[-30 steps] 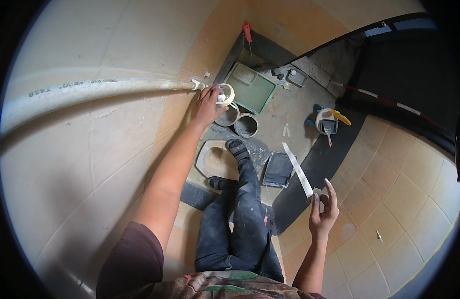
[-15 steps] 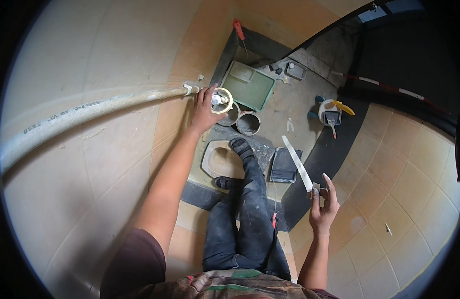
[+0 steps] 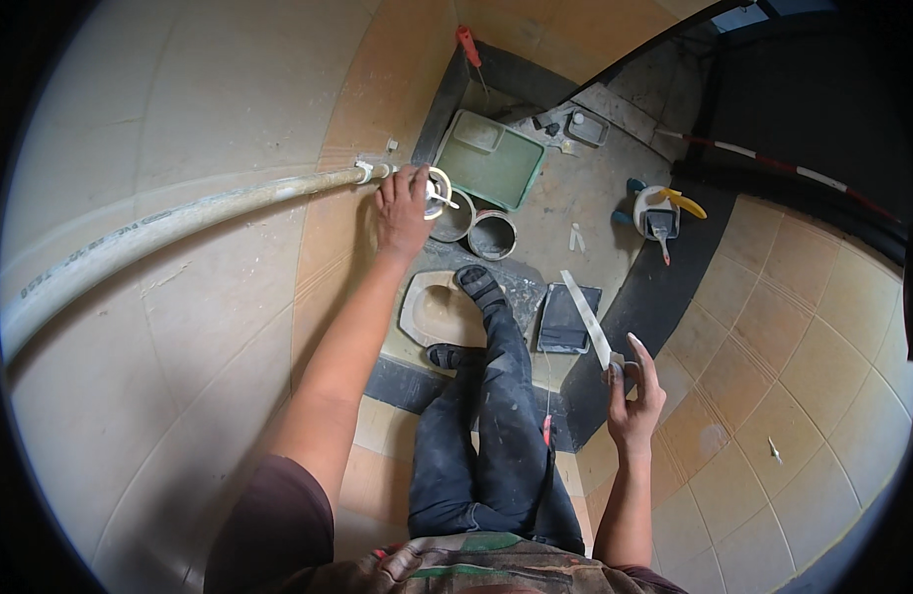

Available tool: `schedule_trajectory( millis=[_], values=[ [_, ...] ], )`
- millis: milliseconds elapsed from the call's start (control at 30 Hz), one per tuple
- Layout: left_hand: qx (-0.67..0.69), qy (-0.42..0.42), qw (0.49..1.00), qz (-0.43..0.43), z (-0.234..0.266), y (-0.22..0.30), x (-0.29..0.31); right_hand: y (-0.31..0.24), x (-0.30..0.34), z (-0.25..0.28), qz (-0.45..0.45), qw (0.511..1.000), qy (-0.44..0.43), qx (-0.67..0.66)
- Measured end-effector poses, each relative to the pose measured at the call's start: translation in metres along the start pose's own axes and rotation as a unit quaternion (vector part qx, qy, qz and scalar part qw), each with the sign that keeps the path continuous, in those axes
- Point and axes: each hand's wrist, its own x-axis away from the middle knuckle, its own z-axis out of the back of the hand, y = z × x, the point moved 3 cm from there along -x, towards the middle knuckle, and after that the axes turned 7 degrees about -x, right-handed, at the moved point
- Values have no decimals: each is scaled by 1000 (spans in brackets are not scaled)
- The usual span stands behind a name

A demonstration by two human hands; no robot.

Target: The person applies masking tape along a vertical white pipe against a wall. The person pulls lengths of tape from a roll and presses them onto the wall behind the pipe.

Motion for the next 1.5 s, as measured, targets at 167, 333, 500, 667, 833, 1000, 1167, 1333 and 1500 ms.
schedule_trajectory(
  millis=[167, 333, 500, 667, 833, 1000, 1167, 1333, 1500],
  values=[
    [9, -46, 999, 4, -17, -28, 8, 10, 2, -8, -1, 1000, -11, 2],
    [46, -72, 996, 29, -20, -33, 20, 1, 2, -9, 10, 1000, -17, 11],
    [102, -88, 983, 121, 10, -20, 54, -52, -6, 9, 52, 997, 12, -53],
    [265, -75, 956, 102, 90, -10, 150, -175, -1, 46, 151, 979, -84, -110],
    [469, 24, 882, -45, 335, 83, 182, -335, 65, 112, 344, 908, -179, -155],
    [596, 212, 745, -210, 603, 121, 198, -487, 161, 199, 598, 775, -98, -181],
    [624, 301, 695, -194, 764, 123, 218, -628, 257, 262, 730, 653, 138, -148],
    [665, 393, 601, -205, 903, 83, 218, -802, 307, 300, 811, 551, 122, -154],
    [648, 476, 573, -159, 994, 49, 224, -955, 320, 341, 823, 525, 155, -149]
  ],
)
